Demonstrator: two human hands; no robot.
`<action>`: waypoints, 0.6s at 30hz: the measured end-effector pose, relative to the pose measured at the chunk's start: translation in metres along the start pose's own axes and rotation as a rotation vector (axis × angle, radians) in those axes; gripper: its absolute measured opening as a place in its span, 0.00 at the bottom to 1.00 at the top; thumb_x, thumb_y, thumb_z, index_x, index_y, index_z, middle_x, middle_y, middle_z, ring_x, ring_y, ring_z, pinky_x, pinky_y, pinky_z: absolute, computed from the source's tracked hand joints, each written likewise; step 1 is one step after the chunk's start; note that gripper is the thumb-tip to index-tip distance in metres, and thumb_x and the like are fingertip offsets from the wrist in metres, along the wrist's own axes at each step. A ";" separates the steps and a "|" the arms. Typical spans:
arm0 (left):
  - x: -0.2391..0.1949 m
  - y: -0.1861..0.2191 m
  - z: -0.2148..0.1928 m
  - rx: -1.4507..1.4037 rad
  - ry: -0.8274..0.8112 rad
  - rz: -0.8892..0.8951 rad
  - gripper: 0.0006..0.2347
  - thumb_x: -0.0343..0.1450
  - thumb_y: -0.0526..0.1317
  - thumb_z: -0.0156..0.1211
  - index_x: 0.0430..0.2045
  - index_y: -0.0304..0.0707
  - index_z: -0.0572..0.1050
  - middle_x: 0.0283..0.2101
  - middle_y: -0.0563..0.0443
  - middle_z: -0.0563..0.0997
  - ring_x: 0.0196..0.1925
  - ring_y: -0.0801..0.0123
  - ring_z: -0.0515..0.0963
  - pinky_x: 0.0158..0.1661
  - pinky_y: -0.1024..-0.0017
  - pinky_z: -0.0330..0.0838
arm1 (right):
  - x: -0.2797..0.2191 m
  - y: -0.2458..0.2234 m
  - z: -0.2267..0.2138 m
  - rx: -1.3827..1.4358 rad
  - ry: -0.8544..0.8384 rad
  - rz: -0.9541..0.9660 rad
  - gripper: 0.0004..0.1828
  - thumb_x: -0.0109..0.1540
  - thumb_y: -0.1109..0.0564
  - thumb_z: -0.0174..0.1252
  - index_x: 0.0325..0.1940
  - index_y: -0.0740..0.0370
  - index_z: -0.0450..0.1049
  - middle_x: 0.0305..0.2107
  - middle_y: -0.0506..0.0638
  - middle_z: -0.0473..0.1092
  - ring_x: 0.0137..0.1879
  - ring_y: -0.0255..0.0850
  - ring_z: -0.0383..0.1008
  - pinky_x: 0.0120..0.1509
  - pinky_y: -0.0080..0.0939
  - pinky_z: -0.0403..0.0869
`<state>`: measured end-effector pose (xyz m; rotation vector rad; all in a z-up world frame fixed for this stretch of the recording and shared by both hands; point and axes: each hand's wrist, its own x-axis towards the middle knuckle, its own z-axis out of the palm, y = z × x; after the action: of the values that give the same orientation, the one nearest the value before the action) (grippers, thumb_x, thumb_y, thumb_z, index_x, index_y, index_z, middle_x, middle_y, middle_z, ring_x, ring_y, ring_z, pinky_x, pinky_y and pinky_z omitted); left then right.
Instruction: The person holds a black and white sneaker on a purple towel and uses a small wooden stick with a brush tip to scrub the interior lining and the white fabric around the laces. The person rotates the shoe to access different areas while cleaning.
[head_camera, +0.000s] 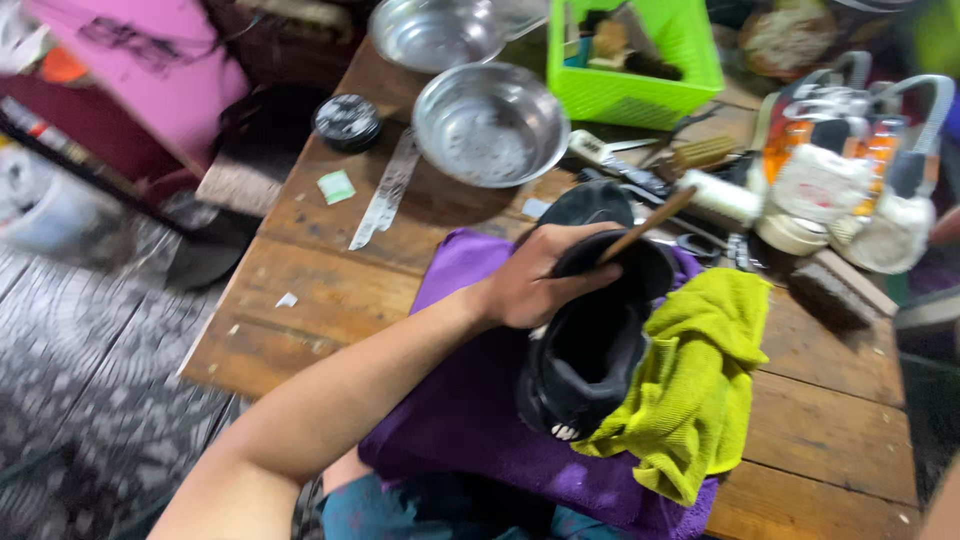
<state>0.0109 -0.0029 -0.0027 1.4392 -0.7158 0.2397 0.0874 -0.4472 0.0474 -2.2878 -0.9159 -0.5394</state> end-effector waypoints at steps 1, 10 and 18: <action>-0.003 0.003 0.000 0.015 0.025 -0.012 0.06 0.82 0.42 0.63 0.49 0.45 0.81 0.40 0.49 0.80 0.49 0.74 0.73 0.53 0.59 0.76 | 0.019 -0.025 0.017 0.015 -0.025 -0.008 0.09 0.67 0.70 0.60 0.32 0.64 0.75 0.75 0.70 0.70 0.83 0.59 0.69 0.97 0.63 0.60; -0.003 0.016 -0.004 0.171 -0.124 -0.089 0.18 0.85 0.55 0.52 0.64 0.48 0.77 0.53 0.60 0.85 0.57 0.80 0.78 0.60 0.70 0.76 | 0.118 -0.215 0.077 -0.002 -0.302 0.124 0.43 0.59 0.49 0.80 0.78 0.51 0.74 0.22 0.43 0.77 0.25 0.37 0.61 0.44 0.40 0.71; 0.002 0.021 -0.007 0.193 -0.131 -0.054 0.12 0.82 0.50 0.57 0.47 0.42 0.76 0.42 0.55 0.79 0.45 0.70 0.75 0.50 0.65 0.71 | 0.147 -0.228 0.070 0.150 -0.367 -0.347 0.04 0.66 0.53 0.69 0.38 0.50 0.88 0.33 0.37 0.86 0.35 0.32 0.86 0.39 0.36 0.78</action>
<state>0.0029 0.0069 0.0157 1.6679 -0.7757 0.1776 0.0329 -0.1999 0.1667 -2.1369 -1.4966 -0.1801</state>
